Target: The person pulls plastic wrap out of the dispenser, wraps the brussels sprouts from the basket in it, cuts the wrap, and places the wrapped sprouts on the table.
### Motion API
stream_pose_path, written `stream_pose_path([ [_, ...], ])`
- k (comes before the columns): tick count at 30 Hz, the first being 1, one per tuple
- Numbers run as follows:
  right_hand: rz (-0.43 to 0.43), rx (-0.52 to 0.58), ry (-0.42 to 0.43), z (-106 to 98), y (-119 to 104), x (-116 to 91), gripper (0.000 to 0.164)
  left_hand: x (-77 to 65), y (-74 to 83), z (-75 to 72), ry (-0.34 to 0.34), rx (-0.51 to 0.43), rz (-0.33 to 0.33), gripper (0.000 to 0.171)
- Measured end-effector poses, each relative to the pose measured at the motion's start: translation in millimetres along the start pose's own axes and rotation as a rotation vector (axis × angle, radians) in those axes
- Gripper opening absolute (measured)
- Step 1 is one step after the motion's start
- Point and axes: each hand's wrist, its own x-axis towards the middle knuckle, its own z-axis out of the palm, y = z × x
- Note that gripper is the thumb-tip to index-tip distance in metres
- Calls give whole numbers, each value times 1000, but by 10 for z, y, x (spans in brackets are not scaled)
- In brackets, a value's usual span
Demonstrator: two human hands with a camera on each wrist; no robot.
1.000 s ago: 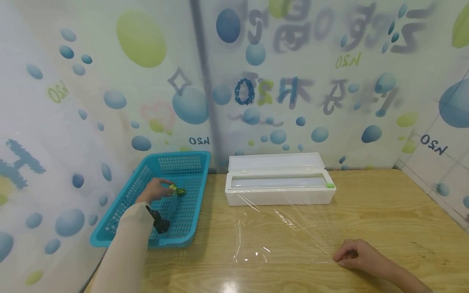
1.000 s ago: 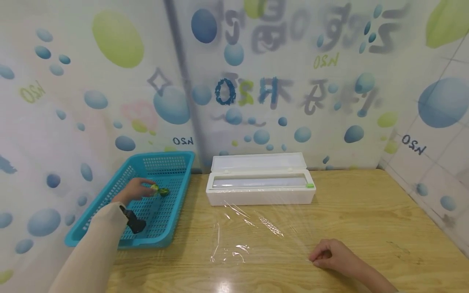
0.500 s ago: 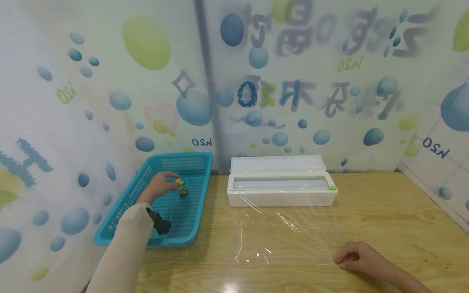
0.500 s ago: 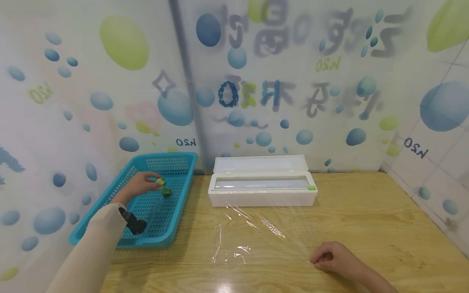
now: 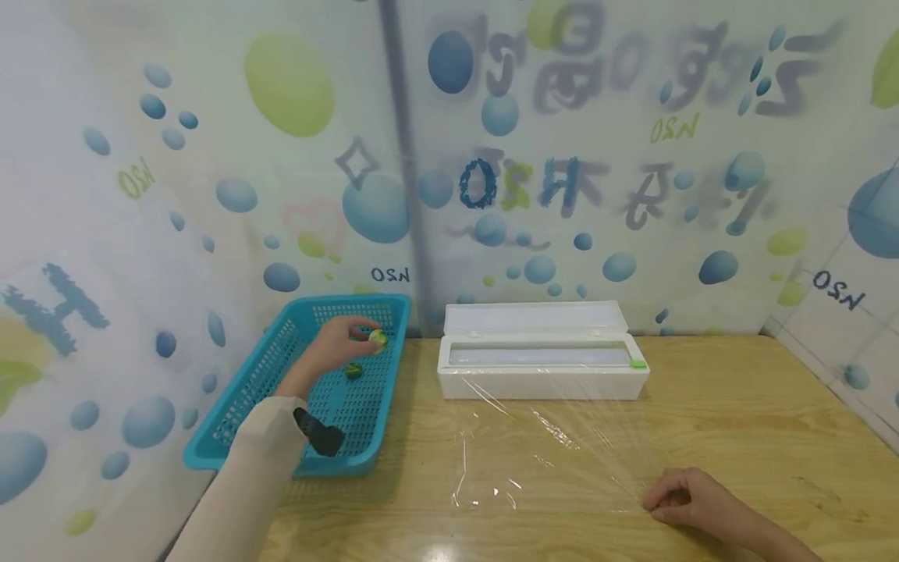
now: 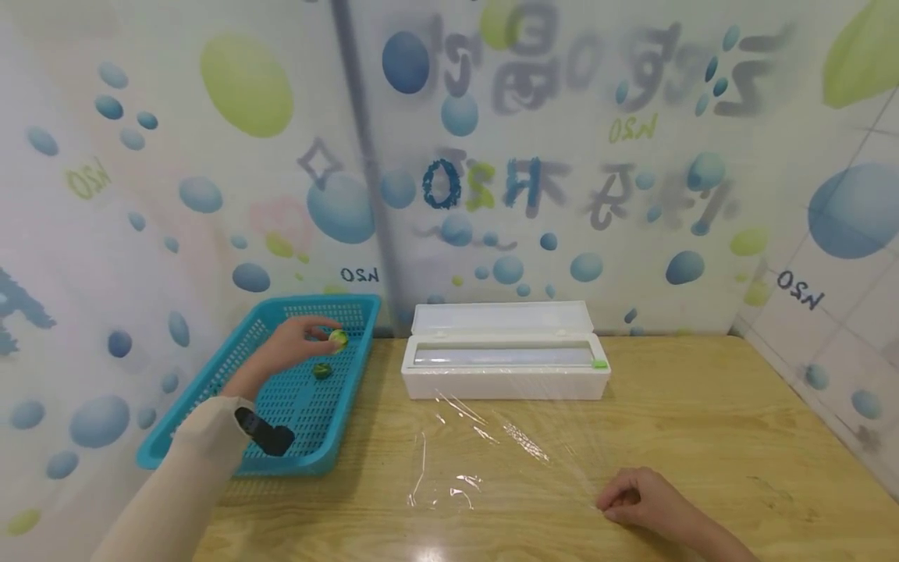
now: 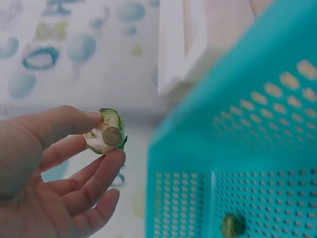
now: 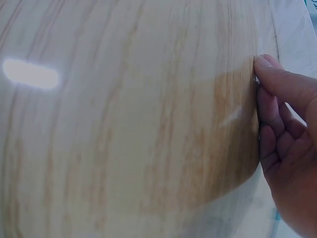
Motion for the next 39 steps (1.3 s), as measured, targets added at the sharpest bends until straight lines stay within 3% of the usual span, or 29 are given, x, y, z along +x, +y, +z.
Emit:
stream_pose_path([
  [9,-40,1,10,19,61,-16,9,-41,411,239,-17,-19,65,34],
  [17,-62,7,18,27,75,-16,9,-50,639,535,-110,-73,158,35],
  [24,-60,19,6,28,76,-8,9,-87,701,827,-139,-77,192,34],
  [29,-60,4,9,19,65,-10,9,-67,708,1045,-171,-135,242,31],
  [39,-45,-13,16,7,41,-4,8,-107,732,1505,-213,-231,221,29],
])
